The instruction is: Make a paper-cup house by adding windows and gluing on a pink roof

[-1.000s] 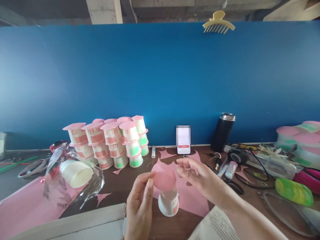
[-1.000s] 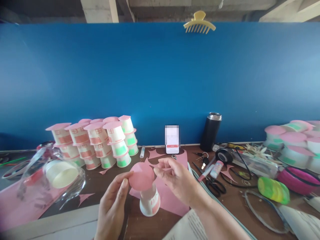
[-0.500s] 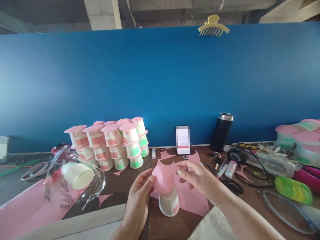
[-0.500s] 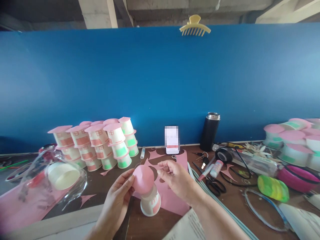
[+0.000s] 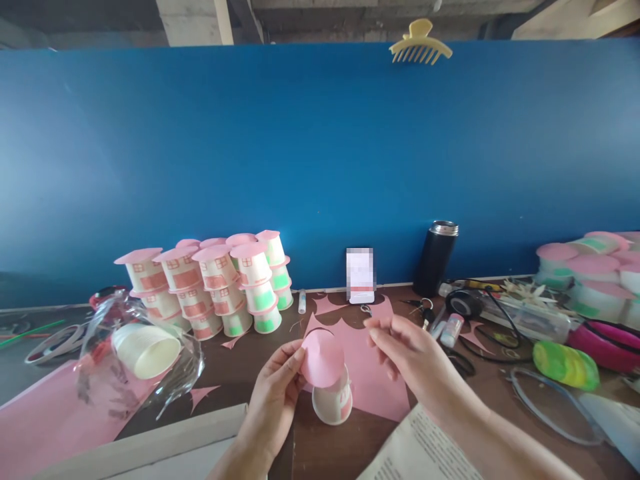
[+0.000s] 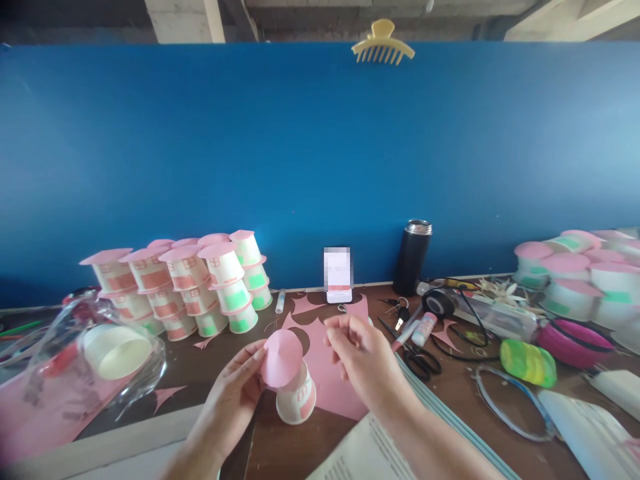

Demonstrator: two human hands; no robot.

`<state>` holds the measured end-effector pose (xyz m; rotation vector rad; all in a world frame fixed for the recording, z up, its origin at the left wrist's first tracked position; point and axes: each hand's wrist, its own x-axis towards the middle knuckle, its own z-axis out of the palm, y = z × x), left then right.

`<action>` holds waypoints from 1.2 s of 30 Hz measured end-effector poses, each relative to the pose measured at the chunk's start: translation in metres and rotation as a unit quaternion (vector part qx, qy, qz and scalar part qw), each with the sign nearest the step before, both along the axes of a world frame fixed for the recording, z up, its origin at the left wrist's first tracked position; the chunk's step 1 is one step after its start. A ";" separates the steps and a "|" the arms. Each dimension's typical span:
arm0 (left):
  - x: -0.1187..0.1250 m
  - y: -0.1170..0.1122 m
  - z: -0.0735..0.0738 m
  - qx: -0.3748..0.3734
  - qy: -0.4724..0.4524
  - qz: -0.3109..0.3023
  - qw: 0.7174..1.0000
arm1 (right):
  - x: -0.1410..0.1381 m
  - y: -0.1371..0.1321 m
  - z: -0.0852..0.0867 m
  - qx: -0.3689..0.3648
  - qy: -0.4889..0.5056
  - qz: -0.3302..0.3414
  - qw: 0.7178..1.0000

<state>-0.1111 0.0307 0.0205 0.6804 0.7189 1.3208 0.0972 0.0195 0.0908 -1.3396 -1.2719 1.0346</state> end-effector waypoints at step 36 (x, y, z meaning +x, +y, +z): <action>0.001 -0.002 -0.006 -0.024 -0.050 -0.042 0.998 | -0.024 -0.022 -0.074 -0.143 0.231 0.078 0.959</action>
